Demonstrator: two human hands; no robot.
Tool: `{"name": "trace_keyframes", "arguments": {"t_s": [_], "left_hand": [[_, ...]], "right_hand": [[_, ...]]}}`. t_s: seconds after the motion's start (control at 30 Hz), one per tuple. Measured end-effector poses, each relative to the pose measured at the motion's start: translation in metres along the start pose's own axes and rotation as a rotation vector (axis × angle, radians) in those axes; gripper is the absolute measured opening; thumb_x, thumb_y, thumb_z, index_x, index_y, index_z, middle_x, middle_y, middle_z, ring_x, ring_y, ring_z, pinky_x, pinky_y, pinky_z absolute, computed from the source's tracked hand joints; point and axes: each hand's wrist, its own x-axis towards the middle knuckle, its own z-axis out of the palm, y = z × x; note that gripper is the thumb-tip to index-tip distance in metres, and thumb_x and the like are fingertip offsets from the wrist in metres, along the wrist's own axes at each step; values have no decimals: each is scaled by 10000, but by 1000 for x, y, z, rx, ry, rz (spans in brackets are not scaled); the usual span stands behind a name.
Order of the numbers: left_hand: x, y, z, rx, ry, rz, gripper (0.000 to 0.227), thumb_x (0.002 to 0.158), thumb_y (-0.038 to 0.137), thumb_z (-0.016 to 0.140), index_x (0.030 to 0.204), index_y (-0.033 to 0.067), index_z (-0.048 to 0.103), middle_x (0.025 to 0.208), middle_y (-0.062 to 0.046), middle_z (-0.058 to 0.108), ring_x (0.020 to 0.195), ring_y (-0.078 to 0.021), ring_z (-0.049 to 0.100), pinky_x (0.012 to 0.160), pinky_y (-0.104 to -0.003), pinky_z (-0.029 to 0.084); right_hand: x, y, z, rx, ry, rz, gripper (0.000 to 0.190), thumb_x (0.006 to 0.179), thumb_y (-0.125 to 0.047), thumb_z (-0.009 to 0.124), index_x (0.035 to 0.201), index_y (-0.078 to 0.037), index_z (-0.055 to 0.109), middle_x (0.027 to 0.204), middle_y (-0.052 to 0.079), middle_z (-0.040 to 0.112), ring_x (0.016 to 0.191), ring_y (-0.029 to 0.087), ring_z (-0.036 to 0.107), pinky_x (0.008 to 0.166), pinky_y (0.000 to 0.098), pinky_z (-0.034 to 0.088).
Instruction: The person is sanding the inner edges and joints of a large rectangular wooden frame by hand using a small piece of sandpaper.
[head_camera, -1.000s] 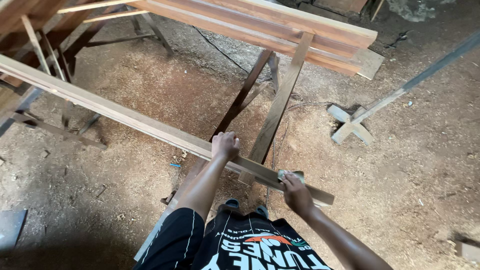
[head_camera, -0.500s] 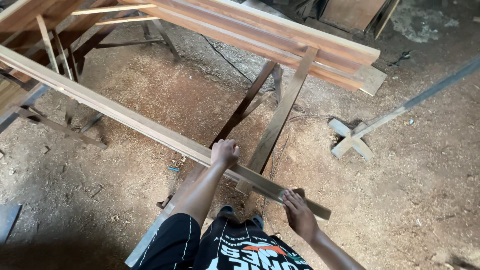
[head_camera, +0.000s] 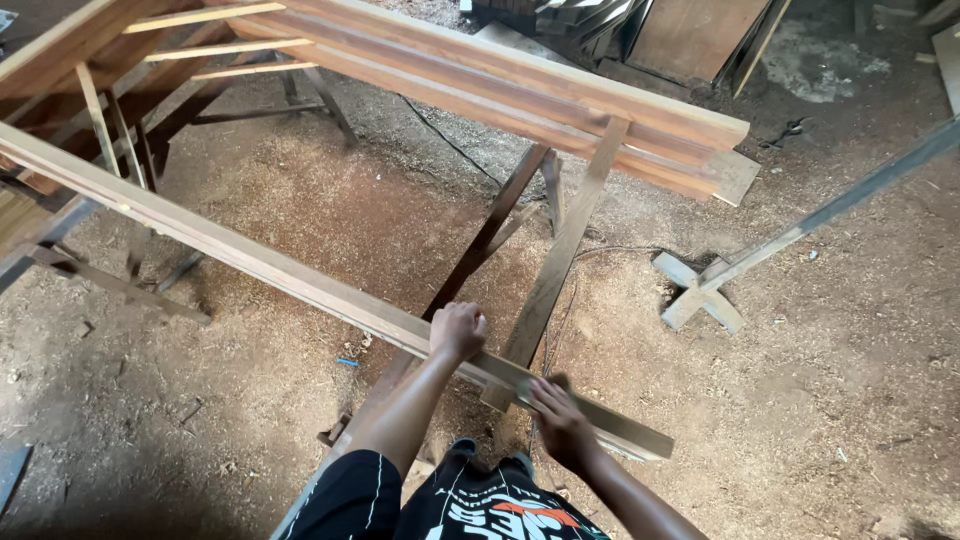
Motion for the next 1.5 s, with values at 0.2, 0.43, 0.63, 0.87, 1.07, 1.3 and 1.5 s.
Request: {"name": "trace_keyframes", "arguments": {"t_s": [0.2,0.43,0.63,0.87,1.07,1.3,1.5], "left_hand": [[-2,0,-9,47,-60,0,220,949,296,493,888,136,631,911,-55,692,901,-198,622,836,-384,464],[-3,-3,-4,2,10,53,220,904,291,522,883,127,667,937,-85,703,952,-262,624,866,-439,443],[-5,-3,-11,23,-37,93,235,893,300,515,925,123,666,982,-87,697,982,-258,610,892,-437,413],[-7,1,-19,40,-146,107,265,943,310,449,963,126,639,965,-61,689,914,-196,601,867,-386,401],[-3,1,-18,110,-205,83,251,956,296,427,992,136,617,932,-53,685,858,-189,621,834,-360,429],[-3,-6,-3,30,43,144,220,891,299,501,908,133,645,941,-69,693,922,-220,619,868,-438,416],[1,-5,5,56,-148,39,221,985,294,459,947,135,608,908,-59,684,877,-188,653,900,-377,466]], "right_hand": [[-52,18,-17,-140,68,215,307,937,-165,527,1193,-38,639,1322,150,602,1299,290,524,1154,449,335],[69,-31,60,-81,150,153,327,982,-124,512,1242,54,599,1332,231,591,1302,332,521,1167,441,350],[21,-20,52,-32,98,262,276,980,-165,501,1167,-46,665,1342,143,594,1330,295,508,1173,418,340],[-103,36,-6,-463,102,245,372,940,-153,483,1218,62,605,1304,184,603,1329,266,475,1177,386,326],[-13,27,37,-152,114,222,240,998,-190,528,1088,-27,679,1204,166,668,1245,306,587,1132,399,442],[77,-36,31,50,39,142,361,937,-168,568,1238,27,612,1347,207,580,1304,340,508,1123,458,370],[-42,20,-33,-9,43,101,311,935,-192,554,1208,-123,687,1343,81,623,1318,270,521,1134,448,372]]}}
